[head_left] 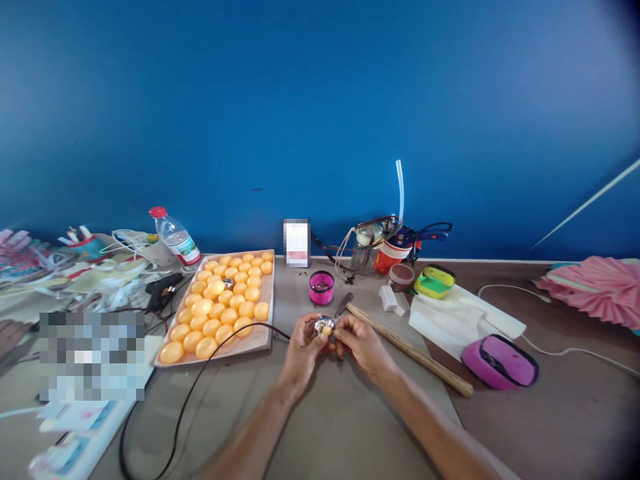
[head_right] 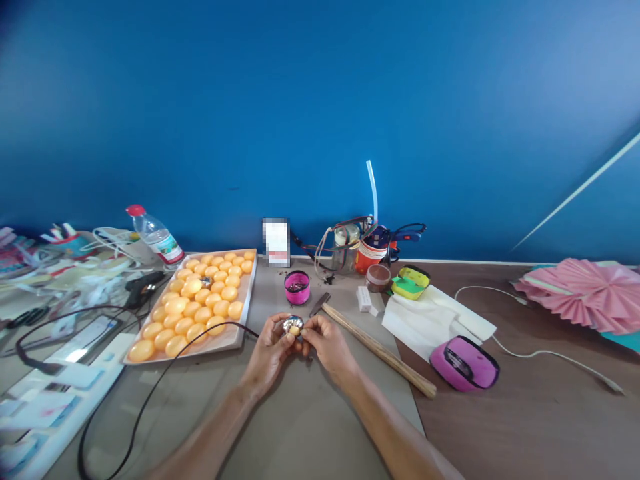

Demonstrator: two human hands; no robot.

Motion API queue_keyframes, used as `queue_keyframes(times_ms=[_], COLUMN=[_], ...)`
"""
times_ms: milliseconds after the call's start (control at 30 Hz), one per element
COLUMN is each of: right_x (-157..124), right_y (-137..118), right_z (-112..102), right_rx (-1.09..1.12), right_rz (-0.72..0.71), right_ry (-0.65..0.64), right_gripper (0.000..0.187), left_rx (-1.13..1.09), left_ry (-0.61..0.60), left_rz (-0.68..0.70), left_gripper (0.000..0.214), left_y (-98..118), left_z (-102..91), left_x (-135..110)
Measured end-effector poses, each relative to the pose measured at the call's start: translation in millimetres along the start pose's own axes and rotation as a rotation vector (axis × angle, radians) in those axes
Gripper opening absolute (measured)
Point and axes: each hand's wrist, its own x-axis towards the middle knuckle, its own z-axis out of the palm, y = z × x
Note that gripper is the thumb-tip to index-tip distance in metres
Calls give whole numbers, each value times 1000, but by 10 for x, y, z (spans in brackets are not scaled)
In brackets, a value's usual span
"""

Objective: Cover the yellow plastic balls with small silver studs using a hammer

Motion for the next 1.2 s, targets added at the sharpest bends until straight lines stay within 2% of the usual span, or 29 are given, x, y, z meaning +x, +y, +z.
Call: queue_keyframes(times_ms=[200, 367, 467, 533, 700, 800, 967, 1100, 1200], right_x=[-11, -5, 40, 78, 129, 129, 117, 109, 113], right_y=[56, -83, -167, -188, -133, -71, 34, 81, 100], right_z=[40, -15, -179, -321, -552, -522, -360, -273, -254], right_rx=[-44, -110, -346, -542, -854, -899, -1037, -1223, -1270], right_rz=[12, -45, -127, -174, -150, -190, -366, -363, -354], right_ry=[74, 54, 69, 36, -174, -113, -11, 12, 51], right_gripper=[18, 15, 11, 10, 22, 24, 27, 26, 23], left_rx=[32, -72, -149, -204, -283, -270, -255, -245, -227], left_ry=[-9, -3, 28, 40, 44, 46, 58, 55, 56], left_rz=[48, -22, -35, -38, -52, -58, -61, -55, -56], left_gripper=[39, 38, 36, 36, 43, 42, 40, 40, 40], left_y=[12, 34, 61, 76, 84, 76, 69, 71, 71], left_z=[42, 40, 13, -9, -45, -48, -43, -31, -22], left_x=[-19, 11, 35, 46, 58, 60, 67, 64, 53])
